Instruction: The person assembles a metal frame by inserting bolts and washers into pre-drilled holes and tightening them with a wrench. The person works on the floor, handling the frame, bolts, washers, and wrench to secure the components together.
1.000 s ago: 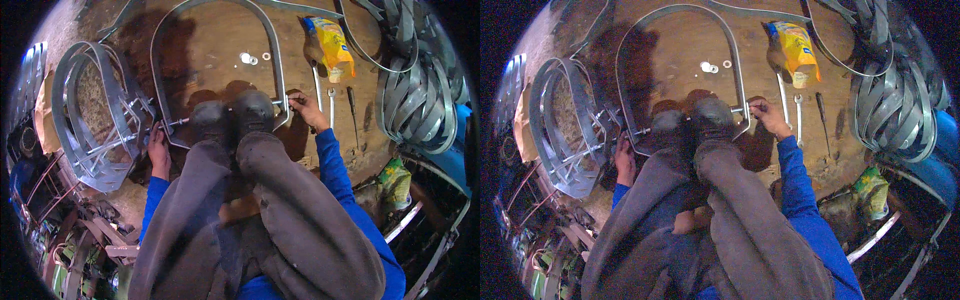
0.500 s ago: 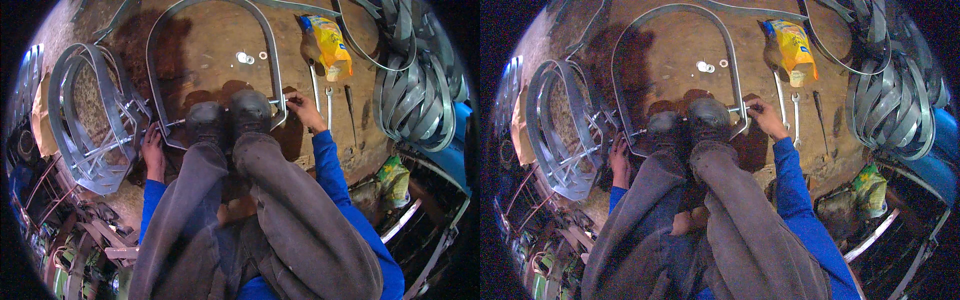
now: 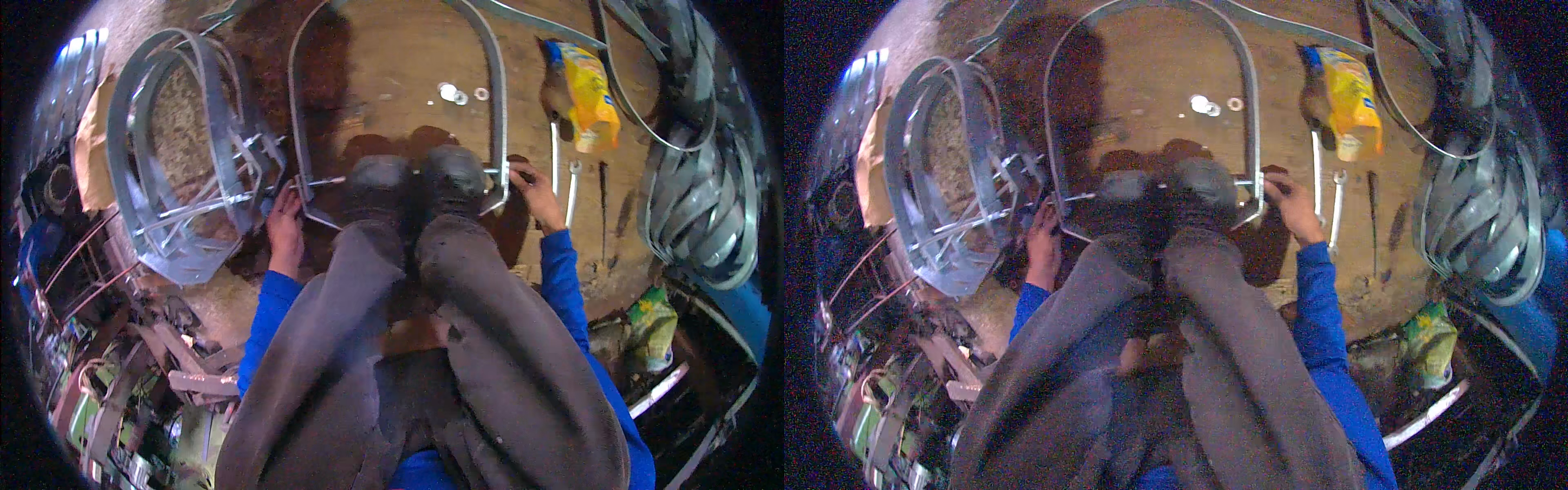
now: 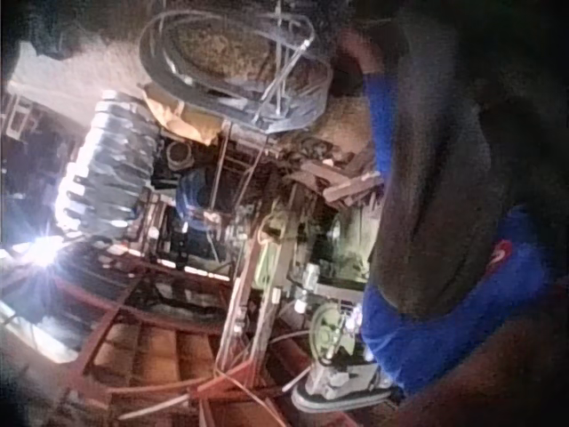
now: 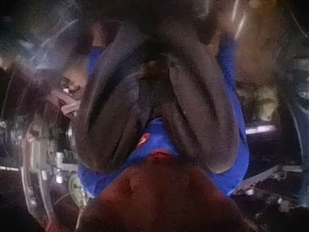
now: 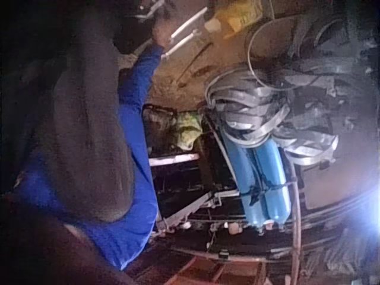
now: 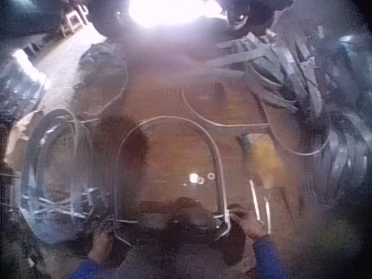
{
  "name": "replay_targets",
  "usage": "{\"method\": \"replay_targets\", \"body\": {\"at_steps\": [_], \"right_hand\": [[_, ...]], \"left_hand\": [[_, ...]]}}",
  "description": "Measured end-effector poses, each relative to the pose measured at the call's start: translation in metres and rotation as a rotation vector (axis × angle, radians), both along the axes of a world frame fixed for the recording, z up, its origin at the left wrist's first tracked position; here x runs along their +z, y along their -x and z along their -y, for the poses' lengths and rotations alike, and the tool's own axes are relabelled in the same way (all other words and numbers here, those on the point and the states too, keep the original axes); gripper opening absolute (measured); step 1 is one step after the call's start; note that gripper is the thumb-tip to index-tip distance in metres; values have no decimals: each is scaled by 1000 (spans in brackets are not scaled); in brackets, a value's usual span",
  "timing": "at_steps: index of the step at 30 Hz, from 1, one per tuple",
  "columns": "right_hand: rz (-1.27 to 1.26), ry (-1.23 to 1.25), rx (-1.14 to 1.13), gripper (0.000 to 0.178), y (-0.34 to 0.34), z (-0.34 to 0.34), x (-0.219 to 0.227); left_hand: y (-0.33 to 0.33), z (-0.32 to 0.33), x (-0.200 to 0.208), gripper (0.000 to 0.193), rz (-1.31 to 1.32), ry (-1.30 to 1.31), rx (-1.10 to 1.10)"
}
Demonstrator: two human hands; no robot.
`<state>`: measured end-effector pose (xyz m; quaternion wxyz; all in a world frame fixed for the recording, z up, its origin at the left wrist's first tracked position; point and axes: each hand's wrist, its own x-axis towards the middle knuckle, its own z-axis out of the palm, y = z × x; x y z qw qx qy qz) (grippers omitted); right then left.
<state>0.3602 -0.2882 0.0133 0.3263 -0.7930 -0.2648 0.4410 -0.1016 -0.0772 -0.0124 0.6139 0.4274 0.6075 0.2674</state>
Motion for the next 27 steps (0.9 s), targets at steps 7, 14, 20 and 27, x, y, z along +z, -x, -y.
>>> {"method": "replay_targets", "body": {"at_steps": [7,14,20,27], "right_hand": [[89,292,-92,60,4,-15,4],[95,62,24,33,1,-1,-15],[-204,50,-282,28,5,-3,1],[57,207,-38,27,1,-14,-5]], "left_hand": [[-42,-12,33,64,-279,280,227],[-21,-8,-8,39,-2,231,221],[-49,-3,38,40,53,173,269],[-28,-11,-2,46,-103,151,220]]}}
